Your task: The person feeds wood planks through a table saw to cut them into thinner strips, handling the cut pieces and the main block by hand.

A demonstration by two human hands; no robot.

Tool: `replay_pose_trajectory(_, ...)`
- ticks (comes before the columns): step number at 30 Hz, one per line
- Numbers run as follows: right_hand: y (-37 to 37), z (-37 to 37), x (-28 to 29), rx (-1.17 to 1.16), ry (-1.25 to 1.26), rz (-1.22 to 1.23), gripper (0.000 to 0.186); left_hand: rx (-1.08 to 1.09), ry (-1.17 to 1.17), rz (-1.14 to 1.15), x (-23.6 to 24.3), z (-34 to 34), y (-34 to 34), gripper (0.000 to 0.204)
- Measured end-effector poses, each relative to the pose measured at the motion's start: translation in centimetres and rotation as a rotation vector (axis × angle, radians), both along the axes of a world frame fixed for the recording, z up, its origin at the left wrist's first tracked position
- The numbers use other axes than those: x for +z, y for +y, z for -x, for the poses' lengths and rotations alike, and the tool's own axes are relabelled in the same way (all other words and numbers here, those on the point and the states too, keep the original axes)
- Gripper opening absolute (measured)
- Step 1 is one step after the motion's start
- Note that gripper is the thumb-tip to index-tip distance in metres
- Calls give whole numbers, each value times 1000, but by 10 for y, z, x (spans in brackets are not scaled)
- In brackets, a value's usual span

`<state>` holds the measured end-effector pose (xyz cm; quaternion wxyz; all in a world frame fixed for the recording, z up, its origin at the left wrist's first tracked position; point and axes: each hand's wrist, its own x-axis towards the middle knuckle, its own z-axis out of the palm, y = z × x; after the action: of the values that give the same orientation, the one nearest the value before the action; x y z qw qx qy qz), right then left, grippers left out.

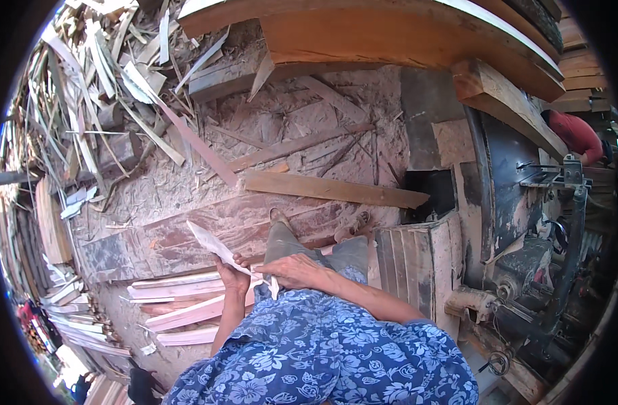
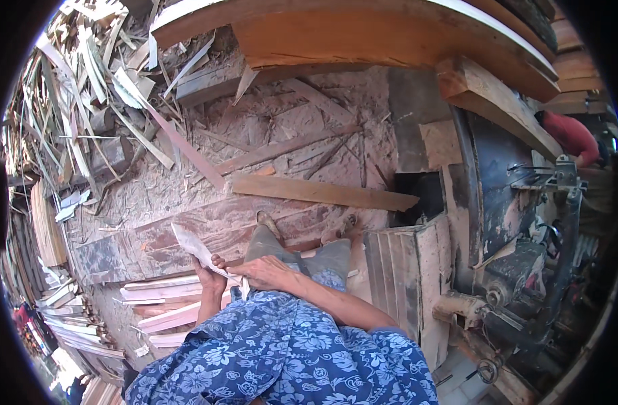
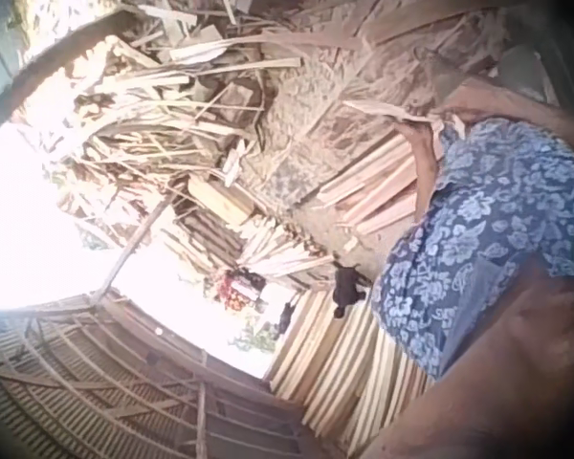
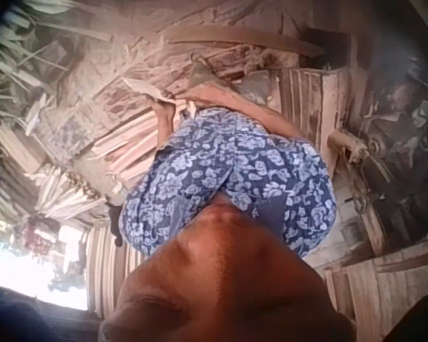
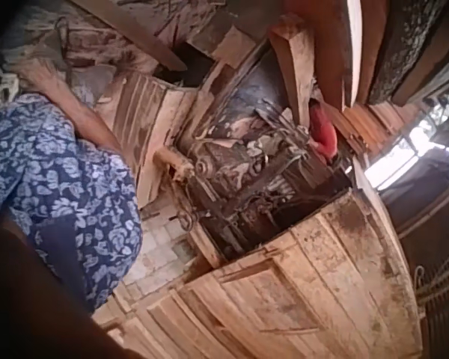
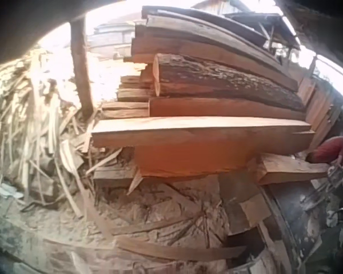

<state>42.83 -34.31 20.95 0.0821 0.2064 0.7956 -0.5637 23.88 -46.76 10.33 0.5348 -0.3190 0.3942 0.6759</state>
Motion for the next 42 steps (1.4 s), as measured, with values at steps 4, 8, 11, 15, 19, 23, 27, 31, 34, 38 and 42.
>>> replay_pose_trajectory(4,23,20,-35,-128,-87,-25,53,201,-167,-376,-49,49,-45,40)
replay_pose_trajectory(8,65,-41,-108,-650,-133,-144,48,-19,-107,-338,-89,74,-22,33)
replay_pose_trajectory(11,57,-137,-135,-1178,-372,-171,49,-195,-18,-159,-95,77,16,40)
replay_pose_trajectory(15,-40,-261,-147,-1949,-448,-11,40,-818,182,178,-77,76,111,43)
replay_pose_trajectory(19,-119,-270,-131,-1823,-696,501,41,-1019,536,192,-72,61,195,42)
replay_pose_trajectory(23,-57,-217,-186,-1278,-725,783,41,-865,260,145,-48,13,187,42)
replay_pose_trajectory(27,53,-177,-314,-964,-605,452,39,-620,523,392,-78,-27,85,39)
replay_pose_trajectory(31,176,-101,-434,-559,-618,221,35,-343,652,605,-106,-89,-1,32)
replay_pose_trajectory(34,227,-48,-518,-134,-614,-251,44,-369,692,902,-122,-134,-37,29)
replay_pose_trajectory(38,269,-4,-619,-200,-536,-298,75,-465,769,1280,-137,-167,-50,28)
replay_pose_trajectory(42,251,0,-692,-236,-529,-597,79,-76,738,1348,-156,-200,-58,27)
